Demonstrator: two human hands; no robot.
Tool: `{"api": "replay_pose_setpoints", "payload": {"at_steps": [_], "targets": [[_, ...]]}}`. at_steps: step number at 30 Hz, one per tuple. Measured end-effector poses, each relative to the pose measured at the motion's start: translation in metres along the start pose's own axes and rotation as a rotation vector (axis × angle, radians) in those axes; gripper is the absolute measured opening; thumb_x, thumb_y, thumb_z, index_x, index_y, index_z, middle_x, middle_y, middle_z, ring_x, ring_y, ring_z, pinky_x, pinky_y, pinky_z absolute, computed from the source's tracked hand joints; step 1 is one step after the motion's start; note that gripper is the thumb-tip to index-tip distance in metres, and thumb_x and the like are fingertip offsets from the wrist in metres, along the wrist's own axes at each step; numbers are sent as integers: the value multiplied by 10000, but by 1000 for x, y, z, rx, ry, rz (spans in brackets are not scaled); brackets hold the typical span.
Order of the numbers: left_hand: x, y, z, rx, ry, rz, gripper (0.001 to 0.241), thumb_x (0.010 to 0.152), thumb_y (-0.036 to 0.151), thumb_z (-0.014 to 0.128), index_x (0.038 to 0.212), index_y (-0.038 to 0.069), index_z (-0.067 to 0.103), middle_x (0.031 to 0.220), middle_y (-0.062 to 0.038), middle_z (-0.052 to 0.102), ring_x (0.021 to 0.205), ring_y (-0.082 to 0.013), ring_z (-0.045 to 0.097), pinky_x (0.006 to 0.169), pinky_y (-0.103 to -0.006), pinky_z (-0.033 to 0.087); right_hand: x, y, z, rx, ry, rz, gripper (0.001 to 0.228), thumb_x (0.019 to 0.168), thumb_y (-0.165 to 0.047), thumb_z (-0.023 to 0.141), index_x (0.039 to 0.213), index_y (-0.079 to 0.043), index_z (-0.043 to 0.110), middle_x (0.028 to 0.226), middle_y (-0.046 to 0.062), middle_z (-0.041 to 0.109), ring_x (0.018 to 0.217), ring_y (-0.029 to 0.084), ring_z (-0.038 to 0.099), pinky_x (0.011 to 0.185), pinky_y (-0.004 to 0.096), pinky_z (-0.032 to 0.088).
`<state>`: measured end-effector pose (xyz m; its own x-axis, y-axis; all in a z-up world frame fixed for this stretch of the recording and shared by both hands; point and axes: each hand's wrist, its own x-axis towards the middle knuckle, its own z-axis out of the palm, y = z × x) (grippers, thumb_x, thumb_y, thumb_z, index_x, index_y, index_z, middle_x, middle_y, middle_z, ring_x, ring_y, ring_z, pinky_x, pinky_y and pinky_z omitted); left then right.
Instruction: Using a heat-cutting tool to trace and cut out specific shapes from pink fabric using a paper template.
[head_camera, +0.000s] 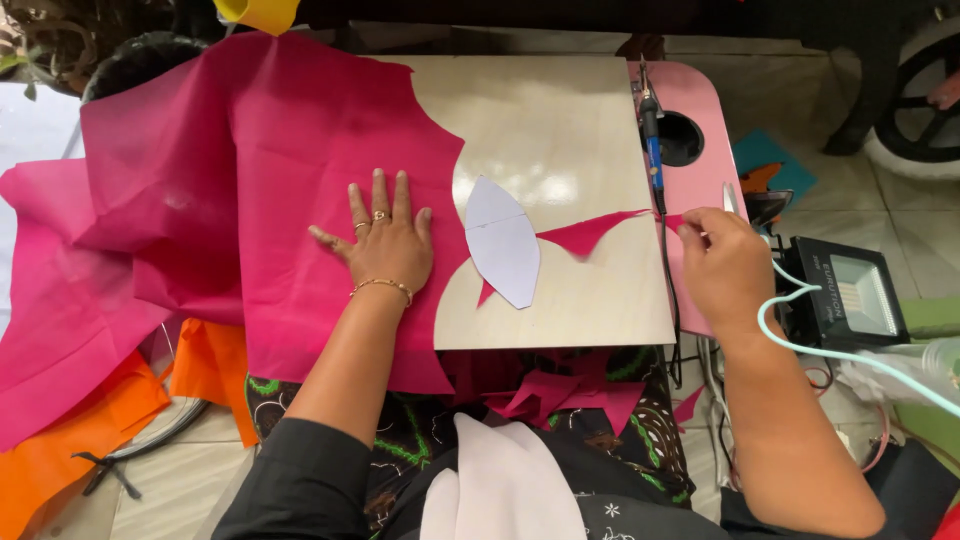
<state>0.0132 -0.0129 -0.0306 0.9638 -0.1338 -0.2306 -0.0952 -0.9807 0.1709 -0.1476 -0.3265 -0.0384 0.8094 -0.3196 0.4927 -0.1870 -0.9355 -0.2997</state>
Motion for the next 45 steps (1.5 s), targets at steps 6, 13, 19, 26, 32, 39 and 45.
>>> {"api": "replay_pose_setpoints", "payload": {"at_steps": [6, 13, 19, 26, 32, 39, 45], "targets": [[6, -9, -3, -237, 105, 110, 618, 928, 361, 488, 1480, 255, 230, 1564, -31, 135, 1435, -308, 89, 1043, -735, 48, -3, -70, 0, 216, -102, -183, 71, 865, -130, 678, 935, -124, 690, 833, 66, 647, 746, 245, 646, 736, 336, 511], [-22, -7, -14, 44, -43, 199, 505, 942, 538, 243, 1440, 464, 196, 1562, 125, 87, 1444, -239, 7, 996, -778, 49, -14, -102, 44, 155, -148, -497, 216, 867, -329, 627, 1013, -175, 672, 1042, 37, 614, 969, 255, 573, 794, 393, 482], [-15, -8, -14, -36, 17, 84, 525, 945, 526, 258, 1457, 431, 190, 1571, 68, 80, 1445, -249, 16, 1032, -736, 20, -13, -94, 47, -93, -231, -315, 255, 814, -375, 684, 801, -120, 679, 979, 47, 607, 970, 264, 554, 767, 374, 478], [13, -35, 18, -389, 240, 409, 350, 906, 218, 570, 1252, 264, 536, 1414, -21, 396, 1393, -317, 237, 1033, -724, 175, 6, -114, 12, 36, -546, 55, 515, 745, -171, 770, 1185, -26, 544, 1047, 214, 552, 1000, 362, 612, 804, 418, 537], [-48, -36, -8, 105, -27, 446, 510, 954, 508, 261, 1452, 420, 197, 1548, 122, 147, 1440, -228, 58, 1045, -725, -12, 22, -112, 12, -109, -542, -74, 537, 695, -204, 785, 1171, -55, 585, 995, 185, 576, 935, 357, 616, 789, 443, 517], [-43, -22, -9, 89, -32, 377, 507, 955, 504, 227, 1455, 434, 180, 1554, 127, 125, 1440, -228, 51, 1036, -738, 1, 1, -141, 55, -17, -483, -362, 220, 818, -304, 639, 937, -119, 646, 1058, 99, 605, 989, 331, 549, 785, 508, 479], [-34, -9, -6, 33, -9, 220, 504, 952, 494, 224, 1453, 444, 181, 1561, 87, 132, 1440, -242, 46, 1015, -751, -31, 7, -121, 31, 1, -124, -299, 313, 852, -342, 666, 1036, -90, 639, 960, 108, 562, 877, 291, 585, 754, 391, 502]]}}
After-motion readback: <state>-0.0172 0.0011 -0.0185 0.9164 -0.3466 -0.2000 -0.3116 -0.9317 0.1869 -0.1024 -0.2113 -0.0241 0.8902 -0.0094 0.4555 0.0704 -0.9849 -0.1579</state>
